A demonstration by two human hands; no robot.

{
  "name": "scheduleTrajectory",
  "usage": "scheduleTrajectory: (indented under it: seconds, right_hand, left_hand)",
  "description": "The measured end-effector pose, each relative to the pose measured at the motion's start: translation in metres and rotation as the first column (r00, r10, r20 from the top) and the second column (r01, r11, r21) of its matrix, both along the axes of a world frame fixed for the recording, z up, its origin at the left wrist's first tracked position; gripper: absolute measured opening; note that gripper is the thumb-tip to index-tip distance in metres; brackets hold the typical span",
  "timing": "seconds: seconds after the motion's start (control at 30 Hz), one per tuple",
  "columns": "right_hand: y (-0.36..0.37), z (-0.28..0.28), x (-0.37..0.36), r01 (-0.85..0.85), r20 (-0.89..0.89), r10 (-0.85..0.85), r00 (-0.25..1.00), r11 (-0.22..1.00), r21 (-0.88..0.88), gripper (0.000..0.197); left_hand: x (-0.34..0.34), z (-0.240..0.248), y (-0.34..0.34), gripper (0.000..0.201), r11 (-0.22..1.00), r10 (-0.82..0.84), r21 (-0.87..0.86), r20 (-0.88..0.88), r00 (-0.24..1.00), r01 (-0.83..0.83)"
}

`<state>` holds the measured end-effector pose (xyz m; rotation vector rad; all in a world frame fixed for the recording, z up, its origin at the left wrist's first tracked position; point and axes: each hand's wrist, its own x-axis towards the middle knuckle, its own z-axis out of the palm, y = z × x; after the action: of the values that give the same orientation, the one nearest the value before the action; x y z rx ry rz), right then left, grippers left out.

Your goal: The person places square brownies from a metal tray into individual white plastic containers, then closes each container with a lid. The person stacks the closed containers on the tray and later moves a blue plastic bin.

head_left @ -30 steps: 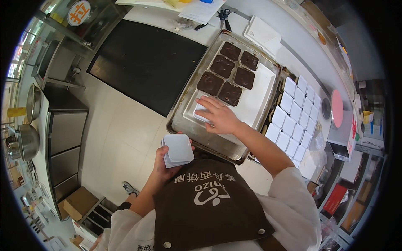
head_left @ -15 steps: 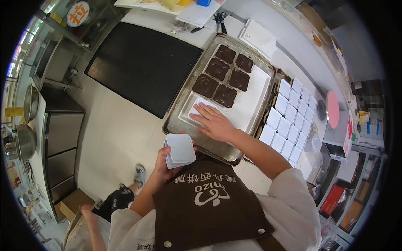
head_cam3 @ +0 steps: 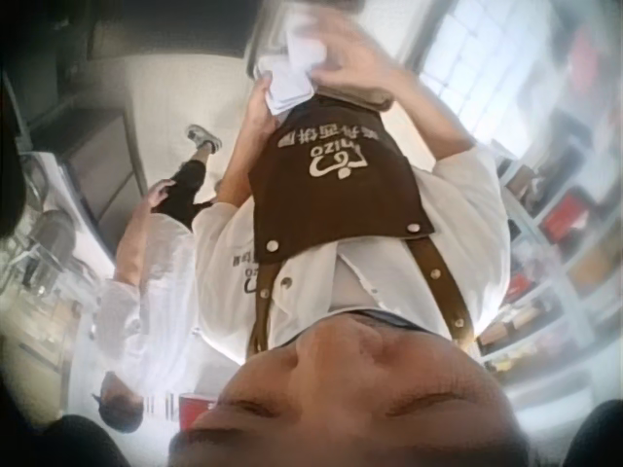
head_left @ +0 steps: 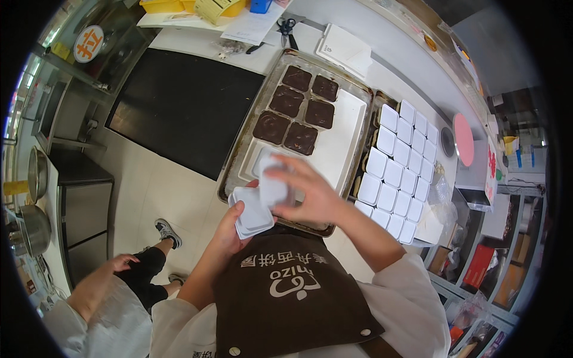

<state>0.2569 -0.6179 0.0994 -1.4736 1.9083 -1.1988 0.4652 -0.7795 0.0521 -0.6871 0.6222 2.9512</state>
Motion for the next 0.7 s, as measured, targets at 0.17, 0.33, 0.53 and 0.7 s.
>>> scheduleTrajectory:
  seconds: [0.17, 0.33, 0.53, 0.7]
  right_hand:
    - [-0.004, -0.076, -0.078, 0.3, -0.39, -0.193, 0.9, 0.924, 0.236, 0.067]
    - [-0.001, -0.115, -0.096, 0.248, -0.455, -0.139, 0.88, 0.95, 0.189, 0.064]
    - [0.009, -0.117, -0.089, 0.274, -0.508, -0.084, 0.858, 0.91, 0.312, 0.06]
    - [-0.002, -0.07, -0.078, 0.328, -0.543, -0.034, 0.839, 0.828, 0.455, 0.057]
  left_hand:
    - [0.002, 0.002, 0.002, 0.09, 0.999, 0.027, -0.029, 0.001, 1.0, -0.027]
    - [0.004, 0.017, 0.005, 0.101, 0.992, 0.035, -0.121, 0.033, 0.999, -0.031]
    - [-0.013, 0.042, 0.006, 0.107, 0.983, -0.002, -0.185, 0.012, 1.0, 0.005]
    - [-0.036, 0.063, 0.005, 0.099, 0.962, -0.045, -0.269, 0.009, 0.999, 0.045]
